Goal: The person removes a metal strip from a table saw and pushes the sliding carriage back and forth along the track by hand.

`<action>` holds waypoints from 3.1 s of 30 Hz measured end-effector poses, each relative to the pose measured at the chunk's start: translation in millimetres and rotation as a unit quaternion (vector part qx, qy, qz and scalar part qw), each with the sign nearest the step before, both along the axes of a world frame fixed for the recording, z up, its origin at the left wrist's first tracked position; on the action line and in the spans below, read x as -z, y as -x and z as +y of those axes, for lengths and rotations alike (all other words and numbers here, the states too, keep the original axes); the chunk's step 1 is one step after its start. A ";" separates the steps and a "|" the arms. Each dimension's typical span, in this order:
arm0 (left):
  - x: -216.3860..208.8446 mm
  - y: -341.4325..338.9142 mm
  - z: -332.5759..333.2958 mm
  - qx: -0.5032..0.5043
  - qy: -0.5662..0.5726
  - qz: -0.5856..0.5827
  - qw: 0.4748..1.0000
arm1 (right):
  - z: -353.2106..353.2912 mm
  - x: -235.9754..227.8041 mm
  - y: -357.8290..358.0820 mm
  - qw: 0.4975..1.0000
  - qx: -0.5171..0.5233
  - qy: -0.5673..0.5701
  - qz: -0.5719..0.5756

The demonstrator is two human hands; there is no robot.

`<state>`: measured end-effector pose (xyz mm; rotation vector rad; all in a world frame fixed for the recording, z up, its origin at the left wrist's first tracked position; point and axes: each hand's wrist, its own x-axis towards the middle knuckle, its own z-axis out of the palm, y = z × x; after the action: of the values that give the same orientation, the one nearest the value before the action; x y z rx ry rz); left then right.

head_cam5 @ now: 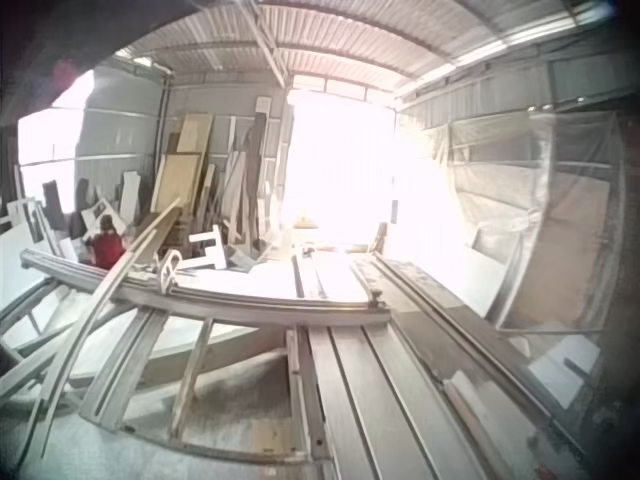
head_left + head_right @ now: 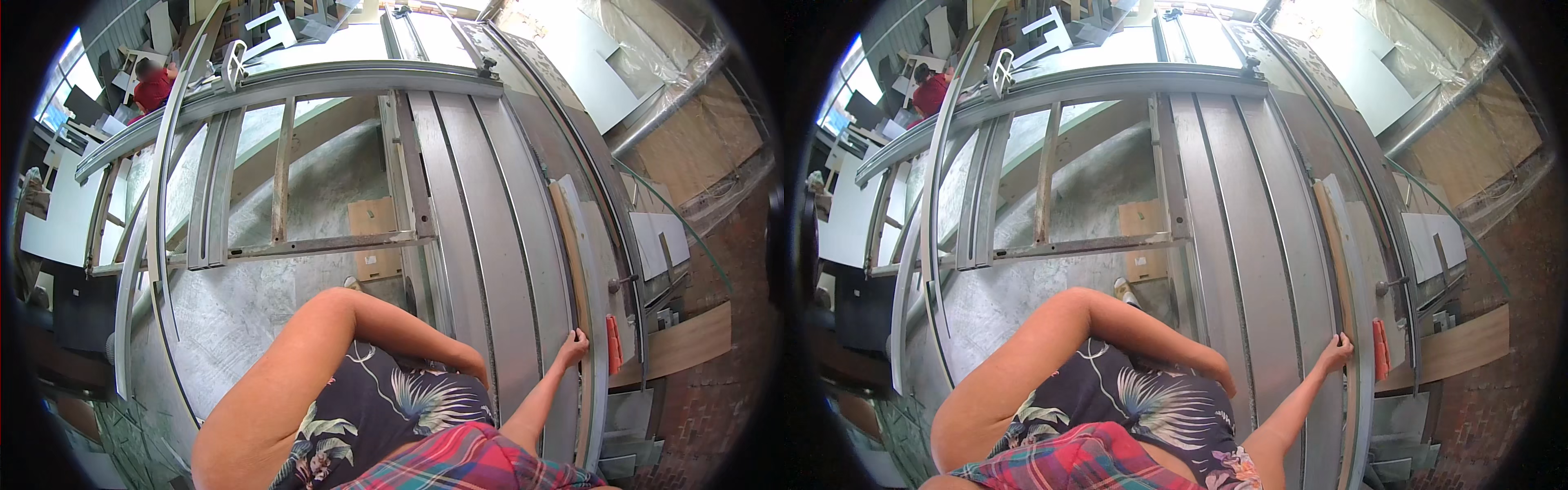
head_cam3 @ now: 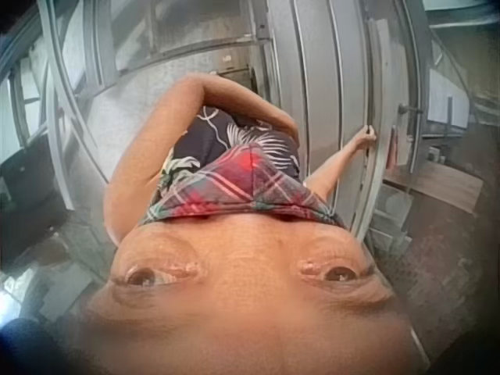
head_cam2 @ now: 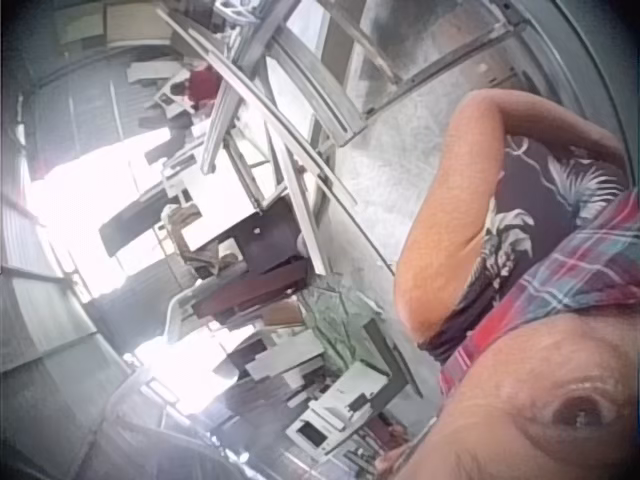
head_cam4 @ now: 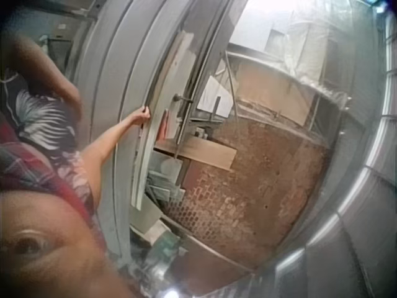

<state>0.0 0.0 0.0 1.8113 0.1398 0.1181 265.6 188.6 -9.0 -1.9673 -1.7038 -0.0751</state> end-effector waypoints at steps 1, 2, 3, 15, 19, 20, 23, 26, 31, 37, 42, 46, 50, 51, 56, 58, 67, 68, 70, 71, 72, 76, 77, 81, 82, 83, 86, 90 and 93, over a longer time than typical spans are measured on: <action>-4.6 2.1 -1.1 -0.004 0.011 0.003 1.000 | 0.6 0.3 -0.8 1.000 -0.001 -0.002 -0.002; -9.1 4.3 -1.8 -0.008 0.022 0.007 1.000 | 1.3 0.4 -1.9 1.000 -0.003 -0.004 -0.005; -13.6 7.2 -1.1 -0.013 0.032 0.010 0.999 | 2.2 -1.5 -0.5 1.000 -0.004 -0.006 -0.005; -17.9 26.0 3.8 -0.076 -0.030 -0.097 0.992 | 8.8 -10.2 -5.8 0.999 -0.030 0.019 -0.022; -65.1 41.0 3.3 0.006 -0.063 -0.010 0.998 | 7.3 -9.3 2.5 0.999 -0.020 0.012 -0.022; -60.7 43.8 0.2 -0.037 -0.043 -0.004 0.998 | 8.0 -10.2 7.0 0.999 -0.021 0.006 -0.028; -56.4 56.1 -2.8 -0.108 -0.082 0.045 0.990 | 12.8 -6.2 10.6 0.999 -0.032 -0.008 -0.036; -78.7 85.0 -10.4 -0.214 -0.007 0.121 0.969 | 14.2 -6.8 22.9 0.998 -0.037 -0.025 -0.039; -83.0 134.4 -6.7 -0.307 0.035 0.122 0.943 | 30.5 -3.0 42.8 0.998 -0.038 -0.029 -0.029; -74.3 187.4 3.1 -0.413 0.071 0.120 0.900 | 59.0 -4.5 84.9 0.996 -0.046 -0.055 -0.046; -58.5 226.8 28.1 -0.465 0.087 0.098 0.876 | 86.7 -8.5 129.9 0.998 -0.038 -0.043 -0.040; -65.6 255.4 62.3 -0.496 0.075 0.099 0.859 | 107.8 -11.0 165.1 0.997 -0.047 -0.039 -0.038; -52.9 278.1 107.2 -0.532 0.113 0.058 0.837 | 126.3 -10.7 190.6 0.996 -0.066 -0.054 -0.036; -51.8 282.8 119.5 -0.529 0.114 0.056 0.839 | 130.5 -11.4 197.1 0.995 -0.076 -0.062 -0.029; -43.9 299.8 180.2 -0.547 0.170 0.035 0.819 | 143.6 -10.6 211.5 0.997 -0.061 -0.038 -0.034; -38.6 305.5 201.1 -0.554 0.186 0.027 0.811 | 145.4 -11.4 217.6 0.998 -0.054 -0.034 -0.026; -54.4 352.4 195.4 -0.788 -0.237 0.098 0.560 | 142.3 -19.3 226.8 0.999 -0.046 -0.021 0.002; -52.2 360.2 173.8 -0.803 -0.262 0.097 0.527 | 142.0 -19.3 227.5 0.998 -0.054 -0.024 0.004; -46.1 367.6 118.9 -0.814 -0.283 0.112 0.495 | 143.7 -19.4 227.9 0.998 -0.052 -0.014 0.009; -40.6 367.2 89.4 -0.811 -0.279 0.130 0.498 | 144.1 -19.9 227.6 0.999 -0.051 -0.006 0.014; -31.9 363.8 60.0 -0.813 -0.253 0.157 0.501 | 143.6 -20.0 228.5 0.998 -0.055 -0.003 0.014; 13.5 342.9 -19.6 -0.816 -0.197 0.232 0.491 | 145.2 -19.1 227.2 0.998 -0.065 -0.009 0.002; 37.5 340.3 -33.5 -0.815 -0.146 0.244 0.505 | 146.3 -18.8 228.1 0.998 -0.069 -0.013 0.004; 48.8 337.2 -28.9 -0.752 -0.169 0.329 0.546 | 148.6 -15.6 227.4 0.998 -0.061 0.003 0.015; 49.5 336.6 -28.1 -0.752 -0.168 0.330 0.545 | 148.4 -17.1 228.2 0.998 -0.062 0.004 0.018; 50.7 336.3 -27.4 -0.746 -0.161 0.344 0.547 | 148.6 -18.1 229.2 0.998 -0.063 0.005 0.021; 48.8 336.0 -25.7 -0.740 -0.149 0.356 0.551 | 151.0 -19.5 228.6 0.998 -0.060 0.009 0.016; 54.0 337.8 -24.8 -0.753 -0.150 0.340 0.542 | 156.3 -16.9 229.1 0.997 -0.072 -0.003 0.014; 57.2 339.4 -23.8 -0.756 -0.146 0.342 0.539 | 158.5 -16.1 230.6 0.998 -0.056 0.007 0.011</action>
<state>-339.4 -23.8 -57.2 1.3872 2.3719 0.6636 35.0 347.1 7.1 -1.8708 -1.8016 -0.0002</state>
